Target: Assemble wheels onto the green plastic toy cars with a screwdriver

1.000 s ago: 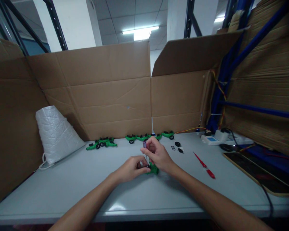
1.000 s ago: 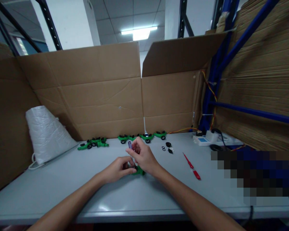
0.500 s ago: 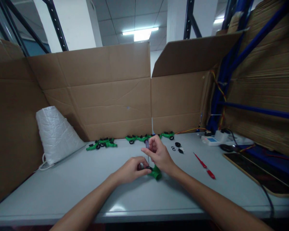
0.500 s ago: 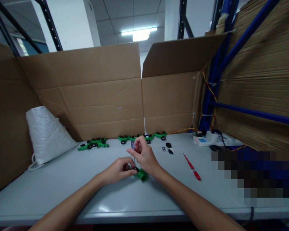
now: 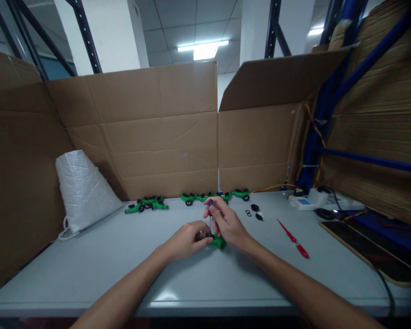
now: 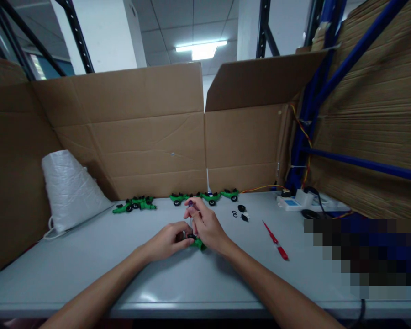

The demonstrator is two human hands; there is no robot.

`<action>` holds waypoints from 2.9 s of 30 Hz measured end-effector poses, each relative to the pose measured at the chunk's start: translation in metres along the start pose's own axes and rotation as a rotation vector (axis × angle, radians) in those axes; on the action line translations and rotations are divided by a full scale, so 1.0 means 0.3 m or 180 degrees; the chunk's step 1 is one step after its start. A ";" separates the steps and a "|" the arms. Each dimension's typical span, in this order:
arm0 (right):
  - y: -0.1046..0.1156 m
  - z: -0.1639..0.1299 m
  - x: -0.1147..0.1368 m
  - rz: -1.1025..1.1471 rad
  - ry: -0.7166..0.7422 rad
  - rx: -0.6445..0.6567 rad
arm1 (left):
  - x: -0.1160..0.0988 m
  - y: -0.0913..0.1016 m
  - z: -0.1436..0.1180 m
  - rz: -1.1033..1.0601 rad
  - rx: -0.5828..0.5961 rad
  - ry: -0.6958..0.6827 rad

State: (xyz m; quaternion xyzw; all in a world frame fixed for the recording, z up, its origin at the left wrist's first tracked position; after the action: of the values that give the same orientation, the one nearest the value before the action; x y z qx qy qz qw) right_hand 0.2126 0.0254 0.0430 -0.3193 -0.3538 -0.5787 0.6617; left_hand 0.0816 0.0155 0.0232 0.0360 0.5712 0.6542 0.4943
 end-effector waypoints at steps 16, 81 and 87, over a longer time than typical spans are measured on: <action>-0.031 0.004 0.009 0.0066 -0.0113 0.0126 | -0.015 -0.015 0.000 -0.0258 -0.0045 -0.0228; 0.030 0.008 -0.113 -0.2449 -0.0149 -0.0006 | 0.124 0.060 0.009 0.0969 -0.0803 0.0199; 0.044 -0.006 -0.174 -0.3451 -0.0660 0.0467 | 0.110 0.061 0.011 0.0925 -0.0764 0.0199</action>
State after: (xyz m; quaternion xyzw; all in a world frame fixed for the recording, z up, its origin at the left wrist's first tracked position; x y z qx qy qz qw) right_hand 0.2219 0.0537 -0.0019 -0.1000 -0.5701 -0.7757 0.2514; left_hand 0.0558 0.0431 0.0215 0.0386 0.4930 0.7830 0.3774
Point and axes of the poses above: each hand's wrist, its own z-axis towards the middle knuckle, its own y-axis out of the back of the hand, x = y × z, the point moved 7 cm from there along z, towards the middle knuckle, and after that the axes turned 8 degrees about -x, right-handed, at the moved point
